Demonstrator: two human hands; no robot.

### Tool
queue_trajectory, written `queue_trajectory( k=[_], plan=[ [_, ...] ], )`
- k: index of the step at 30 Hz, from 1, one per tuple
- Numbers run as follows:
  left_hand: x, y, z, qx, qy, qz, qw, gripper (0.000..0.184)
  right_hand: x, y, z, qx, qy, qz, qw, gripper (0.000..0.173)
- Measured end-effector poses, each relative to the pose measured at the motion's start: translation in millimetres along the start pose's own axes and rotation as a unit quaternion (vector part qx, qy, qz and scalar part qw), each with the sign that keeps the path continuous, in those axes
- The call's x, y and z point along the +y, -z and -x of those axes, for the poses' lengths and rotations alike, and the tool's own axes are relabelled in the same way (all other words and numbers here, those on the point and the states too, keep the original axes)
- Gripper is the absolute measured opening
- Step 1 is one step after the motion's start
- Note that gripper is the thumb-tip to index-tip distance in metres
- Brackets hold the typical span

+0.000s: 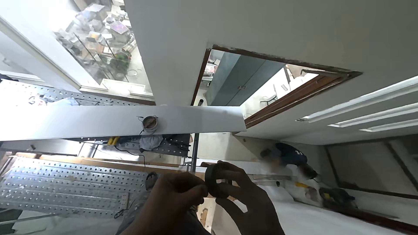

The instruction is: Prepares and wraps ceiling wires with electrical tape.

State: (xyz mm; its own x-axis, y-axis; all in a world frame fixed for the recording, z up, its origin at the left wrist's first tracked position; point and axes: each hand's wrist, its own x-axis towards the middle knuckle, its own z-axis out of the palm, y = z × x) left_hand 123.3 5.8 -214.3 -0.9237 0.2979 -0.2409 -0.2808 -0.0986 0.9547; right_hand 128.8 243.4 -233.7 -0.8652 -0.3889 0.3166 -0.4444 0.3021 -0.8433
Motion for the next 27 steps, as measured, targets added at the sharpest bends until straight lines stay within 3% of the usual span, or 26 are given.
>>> queue_trajectory(
  k=[4, 7, 12, 16, 19, 24, 27],
  plan=[
    [2, 5, -9, -0.05, 0.037, -0.021, 0.998, 0.01, -9, 9, 4, -0.025, 0.023, 0.051, 0.998, 0.015],
    [5, -6, -10, -0.04, 0.033, -0.054, 0.997, 0.013, -19, 12, 10, -0.016, 0.023, 0.104, 0.994, 0.016],
    [5, -26, -6, 0.0, -0.137, -0.092, 0.986, 0.011, -35, 11, 16, 0.049, -0.012, 0.13, 0.99, 0.016],
    [0, -31, -7, 0.02, -0.297, -0.159, 0.941, 0.011, -34, 4, 14, 0.111, -0.04, 0.088, 0.989, 0.016],
    [-8, -27, -8, 0.026, -0.289, -0.159, 0.944, 0.01, -32, 2, 13, 0.123, -0.048, 0.074, 0.989, 0.018],
    [-12, -25, -15, 0.034, -0.206, -0.087, 0.974, 0.027, -32, 7, -4, 0.101, -0.025, 0.07, 0.992, 0.017],
    [-7, -20, -22, 0.047, -0.234, -0.125, 0.963, 0.02, -28, 9, -11, 0.076, -0.022, 0.101, 0.992, 0.018]
  ],
)
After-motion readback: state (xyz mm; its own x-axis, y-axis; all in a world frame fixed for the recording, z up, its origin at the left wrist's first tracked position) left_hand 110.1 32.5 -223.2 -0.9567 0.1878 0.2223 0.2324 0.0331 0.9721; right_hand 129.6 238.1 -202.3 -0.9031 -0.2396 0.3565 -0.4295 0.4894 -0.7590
